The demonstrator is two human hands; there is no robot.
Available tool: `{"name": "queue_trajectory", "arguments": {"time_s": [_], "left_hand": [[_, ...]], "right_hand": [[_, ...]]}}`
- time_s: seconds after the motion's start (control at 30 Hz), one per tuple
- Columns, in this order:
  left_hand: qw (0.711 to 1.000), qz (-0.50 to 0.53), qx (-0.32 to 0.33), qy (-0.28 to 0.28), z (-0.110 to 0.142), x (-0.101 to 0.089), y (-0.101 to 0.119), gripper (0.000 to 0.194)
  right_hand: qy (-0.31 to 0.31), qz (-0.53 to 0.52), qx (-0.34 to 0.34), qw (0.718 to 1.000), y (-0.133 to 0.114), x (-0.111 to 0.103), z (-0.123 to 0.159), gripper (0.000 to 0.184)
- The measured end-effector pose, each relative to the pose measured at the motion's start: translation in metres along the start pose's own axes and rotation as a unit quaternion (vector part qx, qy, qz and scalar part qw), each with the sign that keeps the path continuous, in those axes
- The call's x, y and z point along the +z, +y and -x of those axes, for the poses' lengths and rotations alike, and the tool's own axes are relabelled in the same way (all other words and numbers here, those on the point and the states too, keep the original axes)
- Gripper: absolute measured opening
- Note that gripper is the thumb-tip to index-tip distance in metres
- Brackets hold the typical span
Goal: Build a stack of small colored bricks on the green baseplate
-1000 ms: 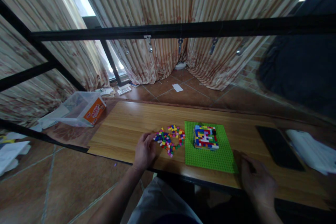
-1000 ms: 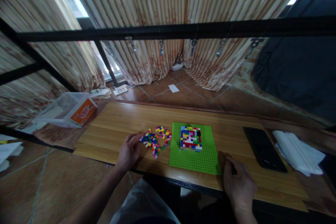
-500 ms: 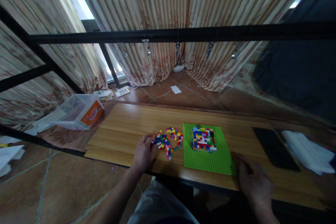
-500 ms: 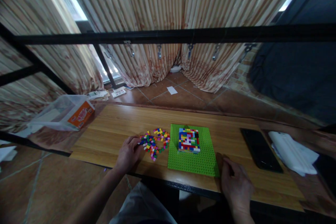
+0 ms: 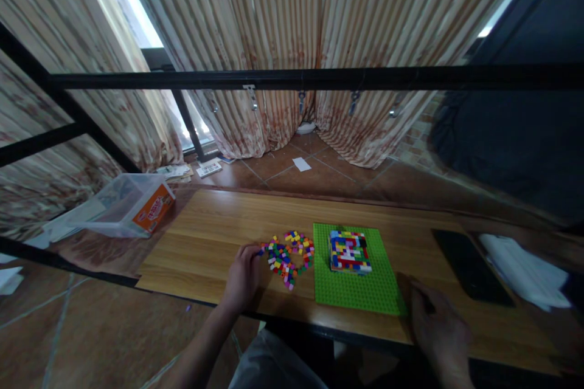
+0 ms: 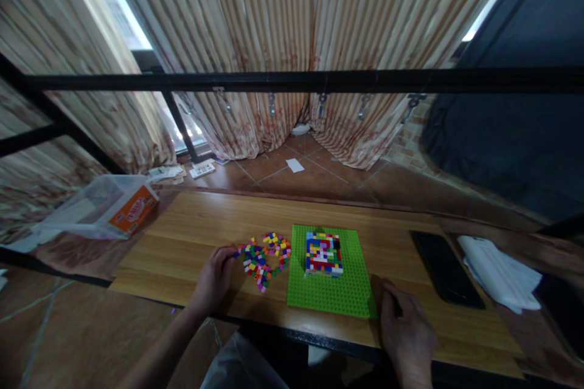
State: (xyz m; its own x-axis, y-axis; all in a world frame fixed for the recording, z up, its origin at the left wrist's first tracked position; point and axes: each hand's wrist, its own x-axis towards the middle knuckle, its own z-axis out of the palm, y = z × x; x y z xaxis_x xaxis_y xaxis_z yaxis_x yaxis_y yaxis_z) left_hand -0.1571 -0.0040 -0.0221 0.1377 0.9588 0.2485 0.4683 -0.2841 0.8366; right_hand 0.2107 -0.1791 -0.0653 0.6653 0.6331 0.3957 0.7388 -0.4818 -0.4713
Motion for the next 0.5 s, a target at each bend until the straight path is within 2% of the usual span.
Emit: {"name": "queue_trajectory", "arguments": {"time_s": [0.07,0.1,0.17,0.23,0.3,0.4,0.5], "left_hand": [[0.987,0.125,-0.096,0.016,-0.004,-0.005,0.002,0.009],[0.967,0.203,-0.153,0.019,-0.006,-0.007,0.003,0.010],[0.899,0.354,-0.258,0.016,-0.010,-0.013,0.005,0.011],[0.830,0.456,-0.322,0.010,-0.013,-0.018,0.009,0.012],[0.791,0.503,-0.349,-0.001,-0.013,-0.022,0.013,0.012],[0.777,0.522,-0.350,-0.008,-0.010,-0.022,0.017,0.009],[0.790,0.507,-0.345,-0.007,-0.006,-0.020,0.019,0.011]], "right_hand": [[-0.005,0.007,0.007,1.000,-0.001,0.000,0.000,0.055],[-0.005,0.009,0.008,1.000,-0.001,-0.001,0.000,0.054],[0.001,0.006,0.004,1.000,-0.003,-0.001,0.000,0.053],[0.007,-0.003,-0.007,1.000,-0.004,-0.002,0.000,0.052],[0.011,-0.004,-0.015,1.000,-0.003,-0.002,0.000,0.054],[0.010,-0.001,-0.019,1.000,-0.001,-0.001,0.000,0.055],[0.003,0.002,-0.017,1.000,0.002,0.000,0.000,0.055]]}}
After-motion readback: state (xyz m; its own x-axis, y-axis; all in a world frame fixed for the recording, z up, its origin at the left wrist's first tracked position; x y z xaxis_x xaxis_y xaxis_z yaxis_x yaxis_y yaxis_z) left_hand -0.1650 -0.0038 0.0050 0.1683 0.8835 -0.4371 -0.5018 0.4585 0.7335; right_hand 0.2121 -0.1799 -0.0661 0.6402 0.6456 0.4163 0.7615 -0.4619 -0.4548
